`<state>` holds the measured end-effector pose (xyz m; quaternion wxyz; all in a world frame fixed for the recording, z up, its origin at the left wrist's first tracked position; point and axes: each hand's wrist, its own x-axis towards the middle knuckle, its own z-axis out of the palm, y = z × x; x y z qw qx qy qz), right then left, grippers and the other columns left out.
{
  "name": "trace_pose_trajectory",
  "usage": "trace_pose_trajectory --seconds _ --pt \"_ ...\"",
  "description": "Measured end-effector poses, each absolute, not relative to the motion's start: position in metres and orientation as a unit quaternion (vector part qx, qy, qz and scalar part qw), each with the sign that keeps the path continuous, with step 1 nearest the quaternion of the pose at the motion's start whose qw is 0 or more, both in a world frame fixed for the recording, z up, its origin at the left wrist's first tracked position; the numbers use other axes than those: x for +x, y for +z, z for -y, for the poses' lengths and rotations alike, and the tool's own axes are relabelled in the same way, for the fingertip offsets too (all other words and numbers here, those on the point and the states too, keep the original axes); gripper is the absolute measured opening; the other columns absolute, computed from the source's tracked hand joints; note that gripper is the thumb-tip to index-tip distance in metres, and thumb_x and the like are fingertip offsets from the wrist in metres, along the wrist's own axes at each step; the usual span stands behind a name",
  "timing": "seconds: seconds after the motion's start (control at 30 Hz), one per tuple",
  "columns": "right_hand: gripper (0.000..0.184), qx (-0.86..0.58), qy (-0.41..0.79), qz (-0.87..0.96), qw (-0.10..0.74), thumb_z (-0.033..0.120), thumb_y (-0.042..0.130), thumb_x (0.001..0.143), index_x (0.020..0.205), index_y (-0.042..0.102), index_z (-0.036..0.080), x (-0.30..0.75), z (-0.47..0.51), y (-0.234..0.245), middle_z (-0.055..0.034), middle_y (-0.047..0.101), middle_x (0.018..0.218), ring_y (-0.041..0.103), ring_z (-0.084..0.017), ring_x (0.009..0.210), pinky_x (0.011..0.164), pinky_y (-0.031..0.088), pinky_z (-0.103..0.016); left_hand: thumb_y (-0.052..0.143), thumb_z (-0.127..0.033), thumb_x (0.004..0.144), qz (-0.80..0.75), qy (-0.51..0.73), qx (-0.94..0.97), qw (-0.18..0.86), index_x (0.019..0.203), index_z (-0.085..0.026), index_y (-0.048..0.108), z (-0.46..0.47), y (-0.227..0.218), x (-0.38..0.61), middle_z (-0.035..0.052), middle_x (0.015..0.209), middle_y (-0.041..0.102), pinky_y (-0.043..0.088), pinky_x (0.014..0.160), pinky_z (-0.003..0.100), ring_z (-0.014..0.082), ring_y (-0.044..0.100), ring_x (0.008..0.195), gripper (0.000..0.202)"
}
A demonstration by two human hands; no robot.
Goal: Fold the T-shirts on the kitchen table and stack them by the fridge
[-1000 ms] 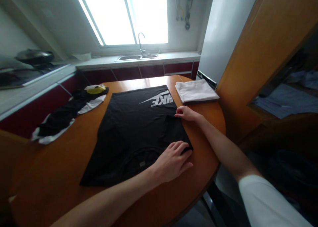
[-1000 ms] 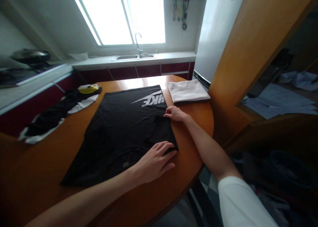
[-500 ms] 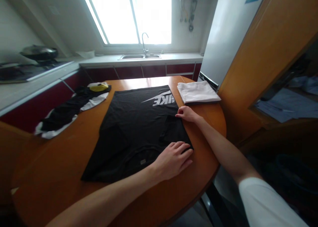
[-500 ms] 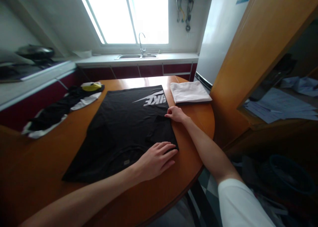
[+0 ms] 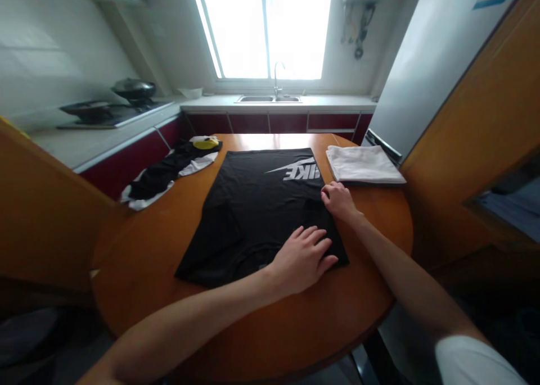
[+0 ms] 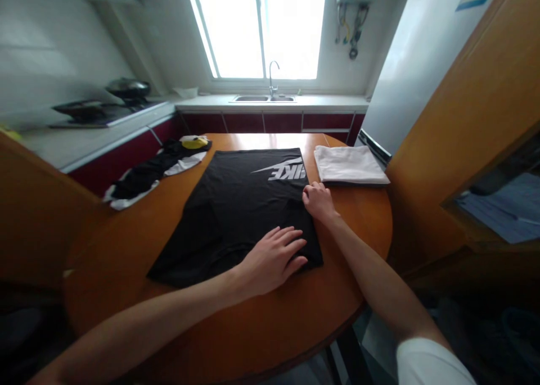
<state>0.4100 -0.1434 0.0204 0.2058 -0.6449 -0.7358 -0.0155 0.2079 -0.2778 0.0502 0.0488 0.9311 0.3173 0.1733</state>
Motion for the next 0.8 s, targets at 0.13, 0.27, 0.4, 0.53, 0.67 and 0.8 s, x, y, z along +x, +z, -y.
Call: trace_pose_trajectory --seconds 0.13,0.27,0.4,0.53,0.67,0.8 --pt "0.04 -0.594 0.023 0.766 0.244 0.026 0.039 0.099 0.127 0.065 0.016 0.387 0.159 0.021 -0.0136 0.062 0.132 0.054 -0.025 0.124 0.106 0.04 -0.035 0.044 -0.035 0.103 -0.407 0.207 0.888 0.049 0.119 -0.021 0.068 0.228 0.085 0.155 0.0068 0.126 0.068 0.047 0.104 0.037 0.0229 0.063 0.115 0.032" --pt "0.066 -0.579 0.052 0.796 0.17 0.05 0.036 0.101 0.153 0.039 0.009 0.366 0.169 0.005 -0.017 0.033 0.162 0.026 -0.03 0.15 0.121 0.023 -0.048 0.043 -0.034 0.099 -0.536 0.252 0.805 0.041 0.116 -0.018 0.07 0.177 0.089 0.071 0.0078 0.122 0.069 0.049 0.102 0.036 0.0236 0.064 0.112 0.035" --pt "0.082 -0.603 0.074 0.787 0.105 0.063 0.031 0.099 0.159 0.025 0.008 0.358 0.17 -0.012 -0.0186 0.018 0.166 0.012 -0.03 0.154 0.123 0.012 -0.054 0.044 -0.036 0.093 -0.63 0.269 0.728 0.03 0.11 -0.017 0.071 0.151 0.064 0.0 0.0107 0.117 0.071 0.048 0.102 0.037 0.0257 0.064 0.112 0.037" --pt "0.085 -0.623 0.065 0.774 0.099 0.067 0.028 0.098 0.16 0.021 0.008 0.356 0.167 -0.015 -0.0183 0.015 0.166 0.009 -0.029 0.155 0.123 0.008 -0.055 0.047 -0.038 0.089 -0.663 0.252 0.702 0.062 0.107 -0.016 0.072 0.144 0.039 -0.026 0.0116 0.113 0.073 0.051 0.098 0.038 0.0269 0.067 0.108 0.038" --pt "0.084 -0.63 0.058 0.769 0.092 0.065 0.027 0.099 0.159 0.022 0.006 0.353 0.165 -0.013 -0.0198 0.014 0.166 0.009 -0.03 0.155 0.123 0.009 -0.056 0.048 -0.04 0.09 -0.636 0.251 0.726 0.078 0.109 -0.014 0.072 0.144 0.033 -0.022 0.0127 0.114 0.073 0.05 0.1 0.039 0.0269 0.067 0.108 0.04" --pt "0.082 -0.633 0.046 0.766 0.098 0.062 0.027 0.1 0.158 0.024 0.005 0.351 0.166 -0.015 -0.0223 0.014 0.166 0.011 -0.032 0.154 0.122 0.01 -0.057 0.048 -0.039 0.091 -0.61 0.25 0.747 0.084 0.11 -0.014 0.072 0.148 0.036 -0.013 0.0125 0.117 0.072 0.049 0.102 0.038 0.026 0.066 0.111 0.04"
